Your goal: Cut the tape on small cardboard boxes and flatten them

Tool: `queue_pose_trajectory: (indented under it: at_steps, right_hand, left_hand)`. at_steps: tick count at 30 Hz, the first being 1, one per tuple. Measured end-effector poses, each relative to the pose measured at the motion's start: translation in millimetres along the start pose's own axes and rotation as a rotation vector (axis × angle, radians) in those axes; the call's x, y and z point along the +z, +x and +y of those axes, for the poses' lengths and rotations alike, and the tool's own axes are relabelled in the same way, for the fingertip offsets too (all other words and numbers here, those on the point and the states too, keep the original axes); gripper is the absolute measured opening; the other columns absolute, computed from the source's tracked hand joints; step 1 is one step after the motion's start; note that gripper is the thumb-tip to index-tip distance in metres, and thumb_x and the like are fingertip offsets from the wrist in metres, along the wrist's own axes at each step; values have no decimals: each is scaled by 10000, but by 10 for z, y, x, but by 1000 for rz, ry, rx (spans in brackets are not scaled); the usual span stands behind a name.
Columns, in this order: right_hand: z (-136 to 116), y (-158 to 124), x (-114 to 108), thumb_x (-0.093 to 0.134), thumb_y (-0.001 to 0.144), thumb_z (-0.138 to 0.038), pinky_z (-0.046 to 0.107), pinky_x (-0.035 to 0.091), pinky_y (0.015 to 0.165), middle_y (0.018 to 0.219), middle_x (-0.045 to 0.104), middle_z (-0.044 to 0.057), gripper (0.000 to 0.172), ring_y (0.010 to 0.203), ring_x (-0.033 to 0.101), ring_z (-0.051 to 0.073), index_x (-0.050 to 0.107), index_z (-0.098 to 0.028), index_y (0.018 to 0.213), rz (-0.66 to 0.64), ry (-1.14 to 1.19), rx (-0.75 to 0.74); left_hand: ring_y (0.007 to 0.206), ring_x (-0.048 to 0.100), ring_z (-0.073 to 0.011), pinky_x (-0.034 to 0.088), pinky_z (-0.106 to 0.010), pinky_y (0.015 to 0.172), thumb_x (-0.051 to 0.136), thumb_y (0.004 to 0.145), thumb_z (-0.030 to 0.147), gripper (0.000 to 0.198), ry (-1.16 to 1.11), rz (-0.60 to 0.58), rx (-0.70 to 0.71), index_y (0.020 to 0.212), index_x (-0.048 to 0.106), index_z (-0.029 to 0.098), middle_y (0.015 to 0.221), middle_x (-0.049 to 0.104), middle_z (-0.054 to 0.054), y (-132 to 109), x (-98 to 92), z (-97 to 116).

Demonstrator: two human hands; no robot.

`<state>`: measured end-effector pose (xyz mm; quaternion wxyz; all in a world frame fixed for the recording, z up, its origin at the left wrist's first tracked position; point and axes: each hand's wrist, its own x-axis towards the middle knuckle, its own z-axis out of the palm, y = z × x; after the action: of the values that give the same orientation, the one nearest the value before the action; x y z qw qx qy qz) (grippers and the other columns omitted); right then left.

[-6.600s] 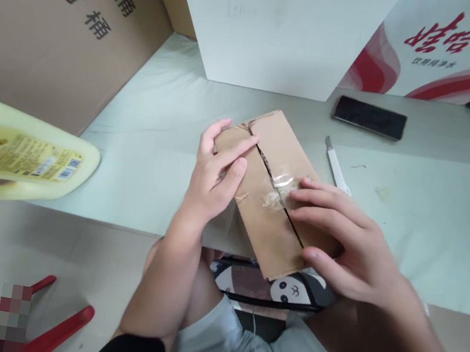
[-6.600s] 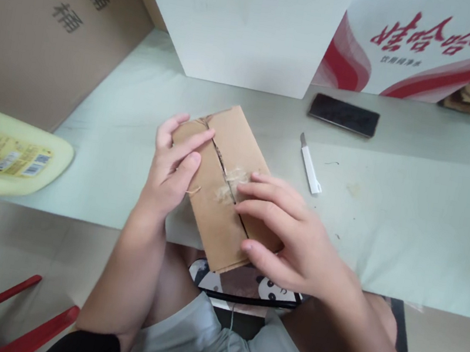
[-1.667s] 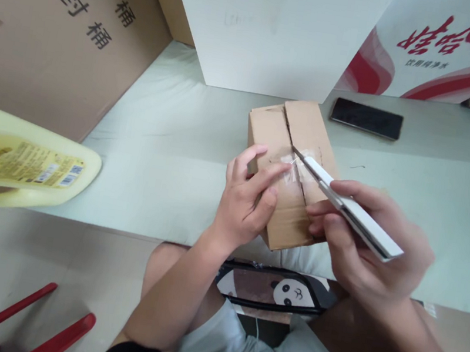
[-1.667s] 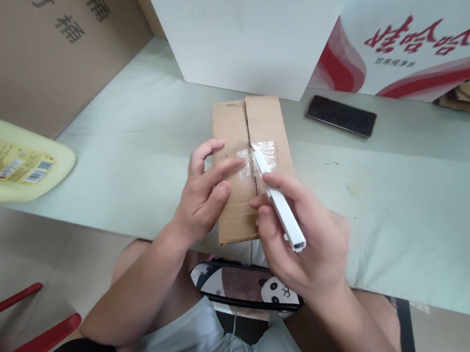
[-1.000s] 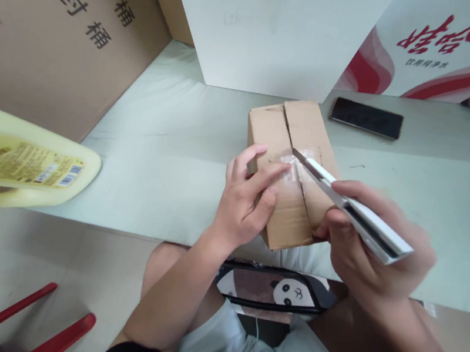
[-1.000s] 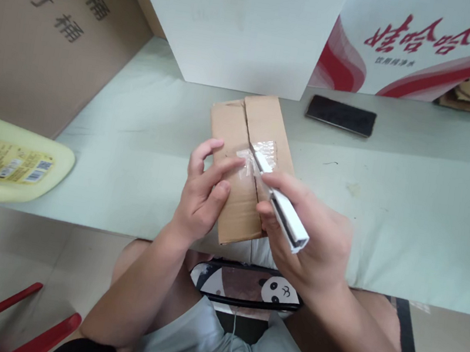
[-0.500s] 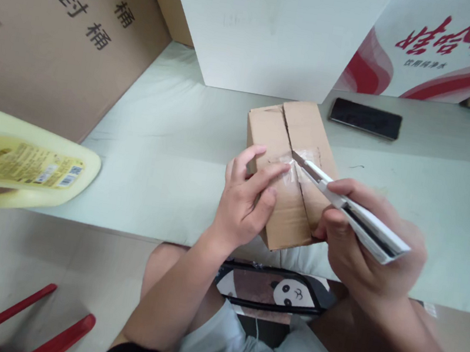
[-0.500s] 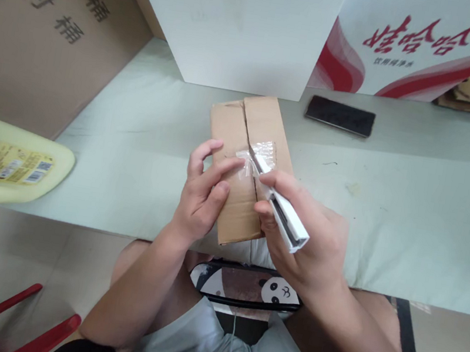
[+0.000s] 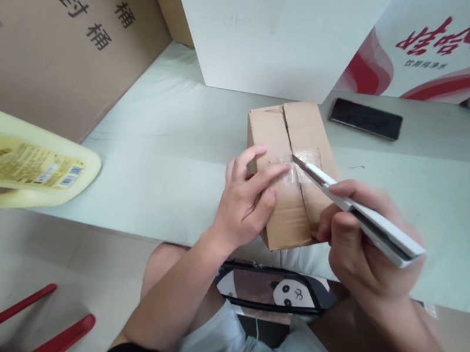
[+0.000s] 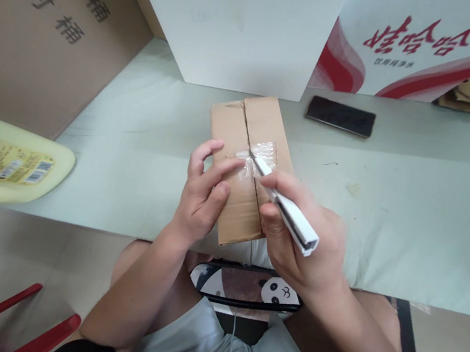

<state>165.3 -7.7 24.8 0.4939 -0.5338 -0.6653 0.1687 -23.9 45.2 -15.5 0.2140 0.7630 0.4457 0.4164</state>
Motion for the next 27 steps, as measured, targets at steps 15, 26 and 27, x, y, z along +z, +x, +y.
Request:
queue_pose_trajectory:
  at_steps: [15,26,27]
  right_hand:
    - [-10,32,-17,536,1067,-434,231,390,479,603,536,-66,235,448,469,65,632,-220,1081,-28,54,-80]
    - [-68,42,-12,507,1079,-446,233,410,493,612,542,-61,266,472,515,63,644,-221,1113,-57,-56,-26]
    - [-71,39,-14,508,1079,-446,237,405,486,611,541,-61,261,467,511,65,643,-226,1114,-59,-59,-22]
  left_hand:
    - [1451,438,-254,394,-430,1217,334,1065,536,491,16,-13,14,1335,653,279,1508,429,-109,-3,-9,-10]
    - [1451,439,-268,378,-440,1225,320,1065,543,497,4,-15,13,1326,654,284,1503,435,-102,10,-19,5]
    - [1450,441,-270,376,-443,1226,321,1065,543,496,1,-13,16,1324,655,282,1501,437,-103,10,-18,4]
